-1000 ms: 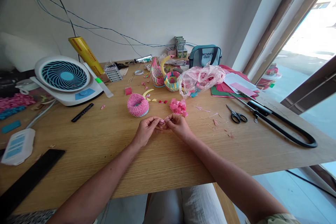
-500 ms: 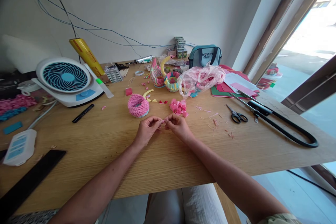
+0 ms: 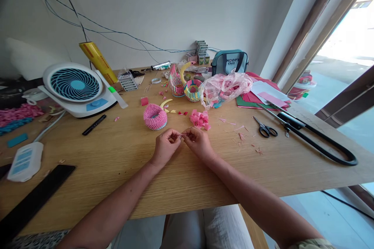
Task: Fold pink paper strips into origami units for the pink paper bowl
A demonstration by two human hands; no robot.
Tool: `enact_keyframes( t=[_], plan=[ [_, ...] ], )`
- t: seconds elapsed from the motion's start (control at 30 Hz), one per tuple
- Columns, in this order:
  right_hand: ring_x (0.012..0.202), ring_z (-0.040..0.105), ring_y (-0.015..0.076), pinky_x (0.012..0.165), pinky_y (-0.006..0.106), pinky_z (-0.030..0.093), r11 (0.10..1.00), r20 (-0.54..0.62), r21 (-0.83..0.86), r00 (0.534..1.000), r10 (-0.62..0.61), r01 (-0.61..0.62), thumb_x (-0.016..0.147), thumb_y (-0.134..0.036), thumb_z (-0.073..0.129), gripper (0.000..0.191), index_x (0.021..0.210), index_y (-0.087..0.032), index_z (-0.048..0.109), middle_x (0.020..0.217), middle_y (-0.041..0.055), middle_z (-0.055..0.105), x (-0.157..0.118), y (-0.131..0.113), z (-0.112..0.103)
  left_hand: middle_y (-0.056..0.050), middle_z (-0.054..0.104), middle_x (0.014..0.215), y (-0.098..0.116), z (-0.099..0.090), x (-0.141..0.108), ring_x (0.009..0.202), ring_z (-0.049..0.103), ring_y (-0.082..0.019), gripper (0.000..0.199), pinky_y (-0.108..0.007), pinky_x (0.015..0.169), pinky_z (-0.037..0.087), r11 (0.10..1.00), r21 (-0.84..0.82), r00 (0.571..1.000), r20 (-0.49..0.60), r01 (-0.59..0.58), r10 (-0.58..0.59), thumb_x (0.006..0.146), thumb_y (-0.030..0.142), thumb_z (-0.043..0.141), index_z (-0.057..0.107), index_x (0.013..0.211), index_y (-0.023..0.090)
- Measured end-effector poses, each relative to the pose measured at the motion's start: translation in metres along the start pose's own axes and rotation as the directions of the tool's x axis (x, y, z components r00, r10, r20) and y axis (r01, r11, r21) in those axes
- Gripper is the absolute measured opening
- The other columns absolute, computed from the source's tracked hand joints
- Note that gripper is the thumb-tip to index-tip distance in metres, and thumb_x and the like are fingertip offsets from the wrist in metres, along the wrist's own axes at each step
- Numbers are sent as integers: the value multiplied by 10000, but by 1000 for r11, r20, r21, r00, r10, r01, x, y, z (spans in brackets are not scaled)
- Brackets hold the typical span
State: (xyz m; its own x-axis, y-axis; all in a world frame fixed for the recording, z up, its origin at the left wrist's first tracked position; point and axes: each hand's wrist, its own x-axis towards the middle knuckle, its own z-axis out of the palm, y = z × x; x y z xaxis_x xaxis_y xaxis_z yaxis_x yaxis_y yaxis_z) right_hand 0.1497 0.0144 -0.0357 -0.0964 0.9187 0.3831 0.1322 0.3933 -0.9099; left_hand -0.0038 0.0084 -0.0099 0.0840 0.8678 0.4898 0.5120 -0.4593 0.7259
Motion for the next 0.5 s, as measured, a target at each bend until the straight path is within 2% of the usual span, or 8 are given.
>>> enact_keyframes(
  t=[0.1, 0.2, 0.37, 0.5],
  plan=[
    [780, 640, 187, 698, 310, 536, 1000, 35, -3, 999, -18, 19, 832, -313, 629, 131, 893, -214, 689, 869, 57, 684, -2, -4, 1, -10, 654, 682, -1, -1, 0, 612, 577, -108, 84, -221, 623, 473, 999, 37, 999, -27, -23, 24, 749, 111, 597, 601, 687, 169],
    [803, 648, 189, 721, 313, 544, 1000, 41, 27, 999, 0, -1, 828, -356, 645, 169, 903, -212, 691, 874, 55, 689, -2, -6, 1, -13, 671, 679, -1, -2, 0, 597, 591, -108, 76, -220, 615, 485, 1000, 1, 999, -30, 12, -12, 758, 136, 615, 624, 688, 166],
    [734, 641, 171, 679, 294, 533, 980, 46, 161, 993, 110, -116, 784, -437, 695, 254, 846, -196, 643, 794, 38, 673, 2, -5, -2, -35, 711, 717, 5, -3, -2, 583, 650, -126, 116, -227, 581, 532, 960, -226, 984, 104, 164, -144, 813, 205, 593, 697, 815, 153],
    [713, 628, 162, 667, 289, 516, 963, 46, 229, 990, 133, -140, 779, -457, 695, 269, 828, -203, 623, 773, 27, 657, 4, -2, -4, -55, 728, 797, 11, -4, -2, 654, 686, -147, 174, -252, 625, 580, 911, -359, 974, 172, 201, -147, 839, 255, 577, 704, 886, 147]
  ],
)
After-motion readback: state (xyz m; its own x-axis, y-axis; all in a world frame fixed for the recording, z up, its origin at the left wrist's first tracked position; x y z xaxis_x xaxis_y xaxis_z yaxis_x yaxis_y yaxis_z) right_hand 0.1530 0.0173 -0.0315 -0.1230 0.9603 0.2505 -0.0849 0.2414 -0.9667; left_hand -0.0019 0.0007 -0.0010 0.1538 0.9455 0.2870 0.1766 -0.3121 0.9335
